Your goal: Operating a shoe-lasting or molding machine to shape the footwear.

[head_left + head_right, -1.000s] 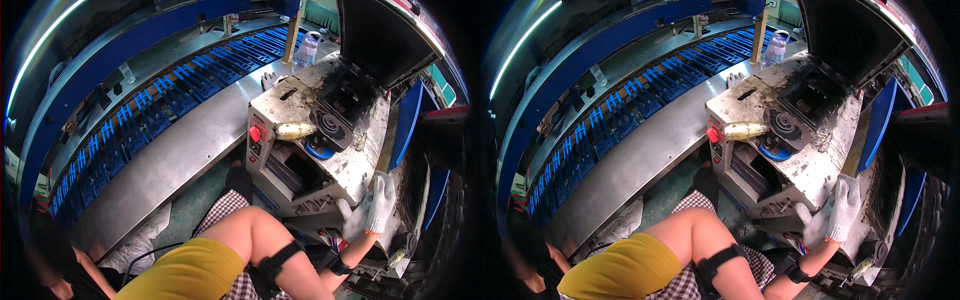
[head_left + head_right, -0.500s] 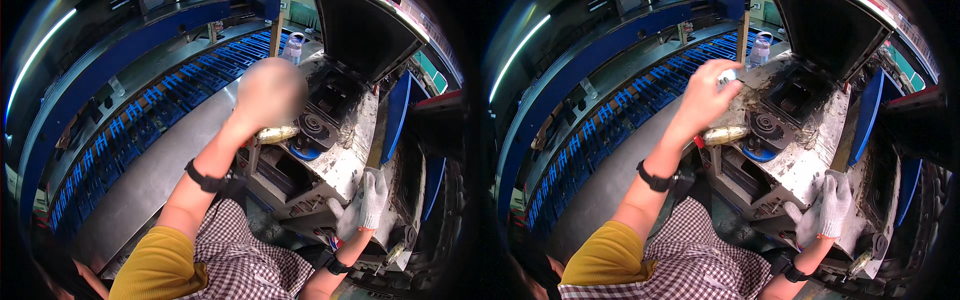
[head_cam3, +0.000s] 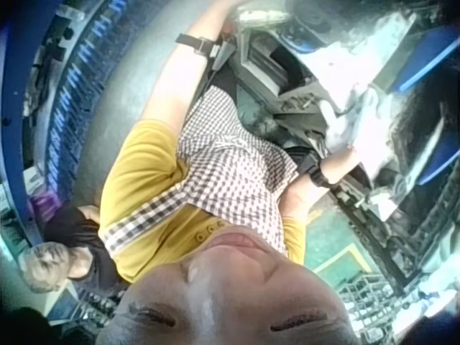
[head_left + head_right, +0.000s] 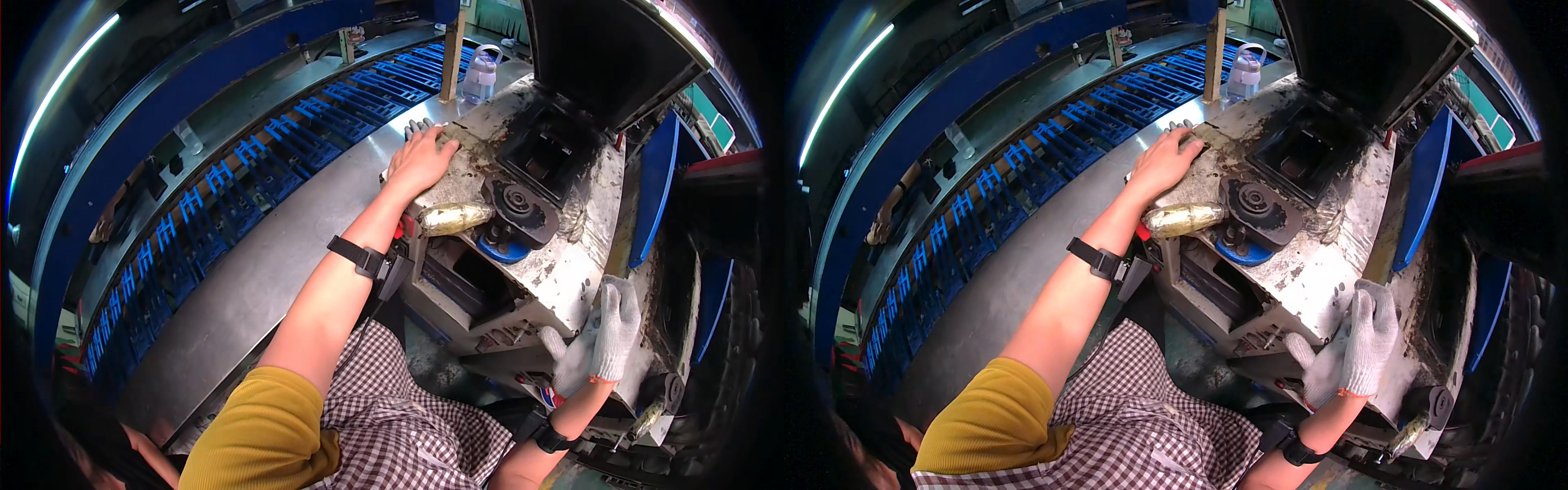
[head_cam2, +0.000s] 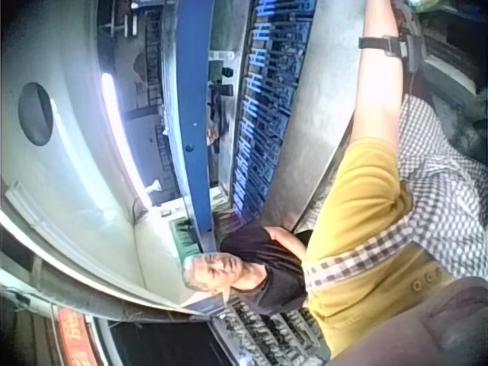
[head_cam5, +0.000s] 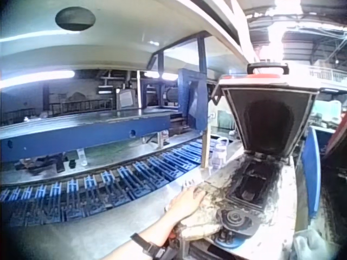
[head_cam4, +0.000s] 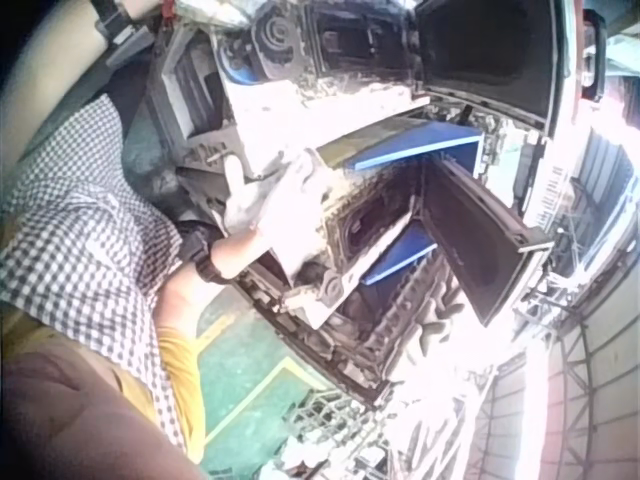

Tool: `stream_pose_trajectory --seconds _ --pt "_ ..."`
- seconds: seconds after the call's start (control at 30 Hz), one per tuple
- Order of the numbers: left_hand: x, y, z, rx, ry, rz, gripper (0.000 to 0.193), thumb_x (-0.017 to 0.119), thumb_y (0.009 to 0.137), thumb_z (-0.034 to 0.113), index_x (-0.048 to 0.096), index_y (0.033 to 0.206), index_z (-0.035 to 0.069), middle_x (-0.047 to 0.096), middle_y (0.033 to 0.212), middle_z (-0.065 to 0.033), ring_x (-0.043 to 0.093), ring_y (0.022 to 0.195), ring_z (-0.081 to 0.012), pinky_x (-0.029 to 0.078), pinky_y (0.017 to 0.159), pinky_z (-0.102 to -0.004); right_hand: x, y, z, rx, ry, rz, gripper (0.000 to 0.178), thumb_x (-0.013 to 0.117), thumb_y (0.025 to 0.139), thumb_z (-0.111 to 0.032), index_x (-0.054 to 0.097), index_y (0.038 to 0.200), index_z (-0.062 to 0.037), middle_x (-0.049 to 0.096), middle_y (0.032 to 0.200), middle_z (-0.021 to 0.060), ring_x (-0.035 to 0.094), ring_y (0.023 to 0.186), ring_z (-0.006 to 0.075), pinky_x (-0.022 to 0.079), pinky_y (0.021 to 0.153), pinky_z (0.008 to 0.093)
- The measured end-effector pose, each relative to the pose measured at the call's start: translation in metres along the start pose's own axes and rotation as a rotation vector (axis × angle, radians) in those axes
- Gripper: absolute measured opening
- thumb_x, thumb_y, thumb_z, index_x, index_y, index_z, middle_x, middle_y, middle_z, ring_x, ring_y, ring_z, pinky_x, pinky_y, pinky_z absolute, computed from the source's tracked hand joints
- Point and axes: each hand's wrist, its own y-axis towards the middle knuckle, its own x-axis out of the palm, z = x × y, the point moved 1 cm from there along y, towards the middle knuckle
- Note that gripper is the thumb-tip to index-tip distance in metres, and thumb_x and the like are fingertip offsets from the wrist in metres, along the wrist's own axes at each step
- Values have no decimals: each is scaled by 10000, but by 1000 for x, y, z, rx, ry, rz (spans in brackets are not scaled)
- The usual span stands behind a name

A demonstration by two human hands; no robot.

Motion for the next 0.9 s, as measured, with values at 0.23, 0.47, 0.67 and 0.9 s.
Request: stream_pose_trajectory --seconds 0.23,0.47,0.67,0.9 --pt "1 8 -14 -8 -268 209 540 543 932 471 540 1308 83 545 1288 -185 554 1182 -348 430 990 -428 2 -1 -2 -5 30 25 158 568 968 -81 638 1070 19 578 890 -4 484 778 58 413 705 204" --pt "8 17 -28 49 -454 325 492 605 924 377 555 1268 29 558 1229 -180 597 1086 -284 463 937 -385 0 2 6 -21 24 0 174 557 989 -127 642 1078 -4 592 908 -14 484 734 37 413 654 197" --pt "3 13 -24 77 -586 365 414 605 929 300 582 1232 19 561 1188 -185 617 1029 -274 482 906 -374 -2 3 13 -65 -46 10 187 540 1002 -146 641 1079 -9 598 920 -16 493 739 35 417 657 193" --pt "-5 5 -25 142 -508 378 201 555 941 175 694 1022 54 584 1040 -152 609 957 -264 478 856 -365 1 -1 -6 29 -12 -27 175 521 995 -112 631 1068 4 599 954 0 514 820 64 431 727 215"
